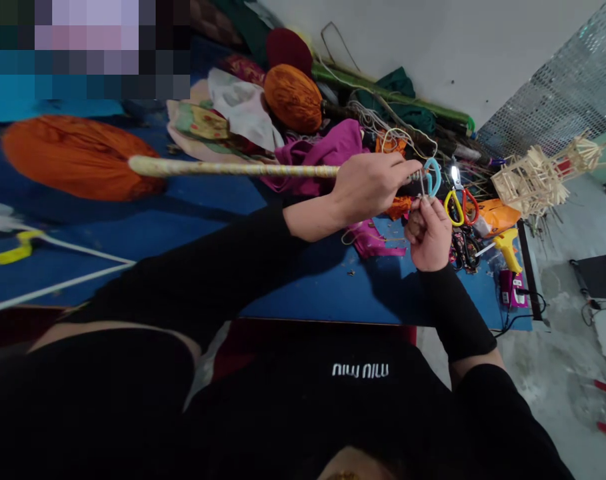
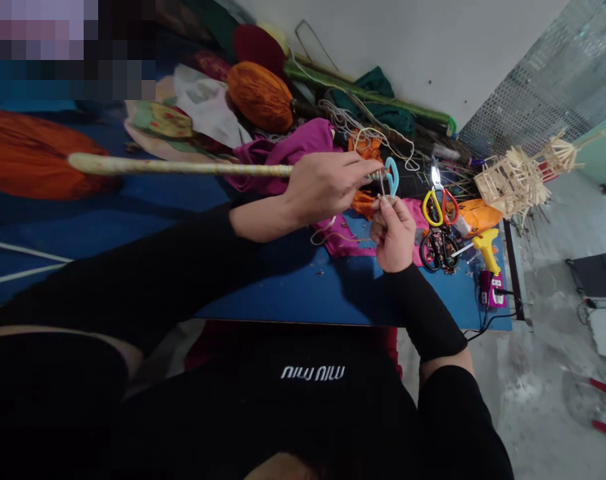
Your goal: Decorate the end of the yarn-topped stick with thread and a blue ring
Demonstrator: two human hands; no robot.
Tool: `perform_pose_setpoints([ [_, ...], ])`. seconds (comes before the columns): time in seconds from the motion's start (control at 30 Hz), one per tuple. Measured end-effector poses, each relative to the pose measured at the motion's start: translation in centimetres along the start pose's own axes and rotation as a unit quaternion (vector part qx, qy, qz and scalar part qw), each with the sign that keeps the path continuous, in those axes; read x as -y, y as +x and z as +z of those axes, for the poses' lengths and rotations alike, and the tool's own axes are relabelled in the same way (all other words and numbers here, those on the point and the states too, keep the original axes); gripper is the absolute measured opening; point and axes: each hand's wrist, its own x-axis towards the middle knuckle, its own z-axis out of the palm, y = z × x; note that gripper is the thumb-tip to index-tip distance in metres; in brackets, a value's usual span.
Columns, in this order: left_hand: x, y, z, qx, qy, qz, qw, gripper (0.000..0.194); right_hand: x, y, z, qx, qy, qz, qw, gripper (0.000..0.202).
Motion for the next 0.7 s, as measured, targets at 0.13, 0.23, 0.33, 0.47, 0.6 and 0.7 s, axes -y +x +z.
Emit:
perform_pose_setpoints([
  [0.13, -0.2, -0.2, 0.4, 0.000, -0.007, 0.003, 1.000, 0.042, 0.7, -0.3, -0.1, -0.039, -0.012, -0.054, 0.998, 0.039],
  [0.23, -0.3, -0.3, 0.7, 0.008, -0.017, 0.000, 1.000, 0.042, 0.8, -0.3, 0.0, -0.065, -0.023, -0.071, 0.995, 0.041],
  [0.33, -0.3, -0.2, 0.3, 0.010, -0.048, -0.018, 0.999, 0.041, 0.6, -0.4, 0.2, -0.080, -0.023, -0.076, 0.994, 0.040],
  [0.47, -0.1, 0.1, -0.9, 0.044, -0.078, -0.061, 0.994, 0.037, 0.1, -0.7, 0.3, -0.061, -0.010, -0.047, 0.997, 0.039],
  [0.6, 0.2, 0.0, -1.7, 0.040, -0.090, -0.069, 0.993, 0.032, -0.5, -0.3, -0.1, -0.018, -0.001, 0.008, 1.000, 0.041],
  [0.7, 0.5, 0.1, -2.1, 0.059, -0.115, -0.067, 0.989, 0.032, -0.8, 0.8, -0.9, 0.020, 0.024, 0.050, 0.998, 0.040],
])
